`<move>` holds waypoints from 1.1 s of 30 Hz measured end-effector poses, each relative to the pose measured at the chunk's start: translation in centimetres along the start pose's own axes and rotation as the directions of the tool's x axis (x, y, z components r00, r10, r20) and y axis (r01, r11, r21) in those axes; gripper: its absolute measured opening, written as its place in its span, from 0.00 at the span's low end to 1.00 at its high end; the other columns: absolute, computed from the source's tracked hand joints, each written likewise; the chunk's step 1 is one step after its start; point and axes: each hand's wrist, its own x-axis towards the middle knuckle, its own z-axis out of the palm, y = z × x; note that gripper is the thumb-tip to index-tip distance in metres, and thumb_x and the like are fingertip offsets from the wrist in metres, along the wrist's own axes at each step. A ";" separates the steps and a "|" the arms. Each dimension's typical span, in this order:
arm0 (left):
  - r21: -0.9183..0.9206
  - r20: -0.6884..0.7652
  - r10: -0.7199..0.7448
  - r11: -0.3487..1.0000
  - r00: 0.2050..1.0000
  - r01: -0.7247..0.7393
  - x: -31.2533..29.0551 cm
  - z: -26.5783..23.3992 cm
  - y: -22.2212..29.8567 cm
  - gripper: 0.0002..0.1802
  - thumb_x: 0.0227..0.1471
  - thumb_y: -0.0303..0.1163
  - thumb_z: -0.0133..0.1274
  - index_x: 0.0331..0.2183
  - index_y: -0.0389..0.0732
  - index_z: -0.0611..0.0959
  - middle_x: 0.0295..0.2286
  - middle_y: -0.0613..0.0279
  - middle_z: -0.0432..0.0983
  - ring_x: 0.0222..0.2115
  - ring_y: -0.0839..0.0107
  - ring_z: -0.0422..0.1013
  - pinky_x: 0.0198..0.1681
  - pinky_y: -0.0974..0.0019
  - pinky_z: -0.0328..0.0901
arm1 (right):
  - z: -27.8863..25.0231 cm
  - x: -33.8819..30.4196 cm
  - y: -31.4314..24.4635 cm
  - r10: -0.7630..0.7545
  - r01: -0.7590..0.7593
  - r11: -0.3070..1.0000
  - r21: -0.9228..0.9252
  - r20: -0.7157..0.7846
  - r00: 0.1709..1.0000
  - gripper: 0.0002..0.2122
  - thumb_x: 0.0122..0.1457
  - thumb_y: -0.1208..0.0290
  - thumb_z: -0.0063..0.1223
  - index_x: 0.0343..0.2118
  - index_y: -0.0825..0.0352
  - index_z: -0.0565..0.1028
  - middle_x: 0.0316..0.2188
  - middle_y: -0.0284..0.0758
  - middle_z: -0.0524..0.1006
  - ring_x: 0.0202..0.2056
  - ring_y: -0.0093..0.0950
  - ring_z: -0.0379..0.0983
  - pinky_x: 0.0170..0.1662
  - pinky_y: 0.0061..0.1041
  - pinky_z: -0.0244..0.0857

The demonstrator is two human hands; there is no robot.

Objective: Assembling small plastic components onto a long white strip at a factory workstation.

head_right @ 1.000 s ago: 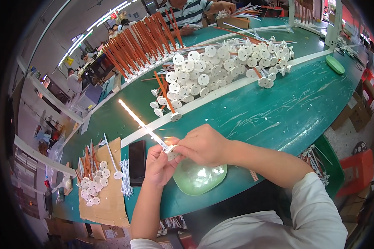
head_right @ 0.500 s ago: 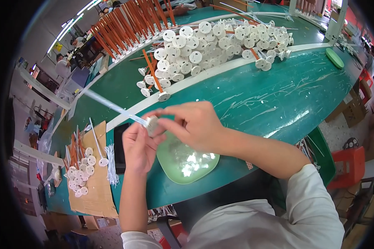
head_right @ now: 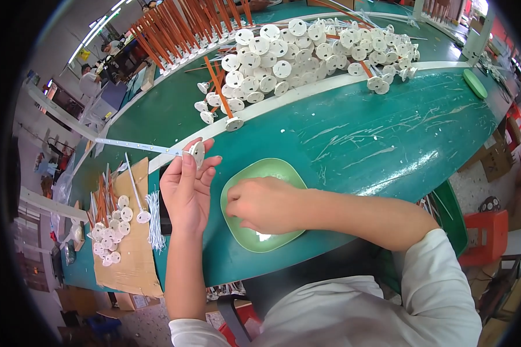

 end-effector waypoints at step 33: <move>0.124 0.030 -0.024 0.992 0.999 0.020 0.0 0.3 -1.1 0.21 0.63 0.34 0.51 0.52 0.29 0.74 0.46 0.45 0.76 0.35 0.66 0.78 0.38 0.70 0.72 | 0.5 -0.7 -0.5 -0.159 0.149 0.957 -0.249 -0.022 0.987 0.05 0.41 0.71 0.55 0.21 0.67 0.74 0.25 0.35 0.73 0.30 0.32 0.73 0.32 0.32 0.71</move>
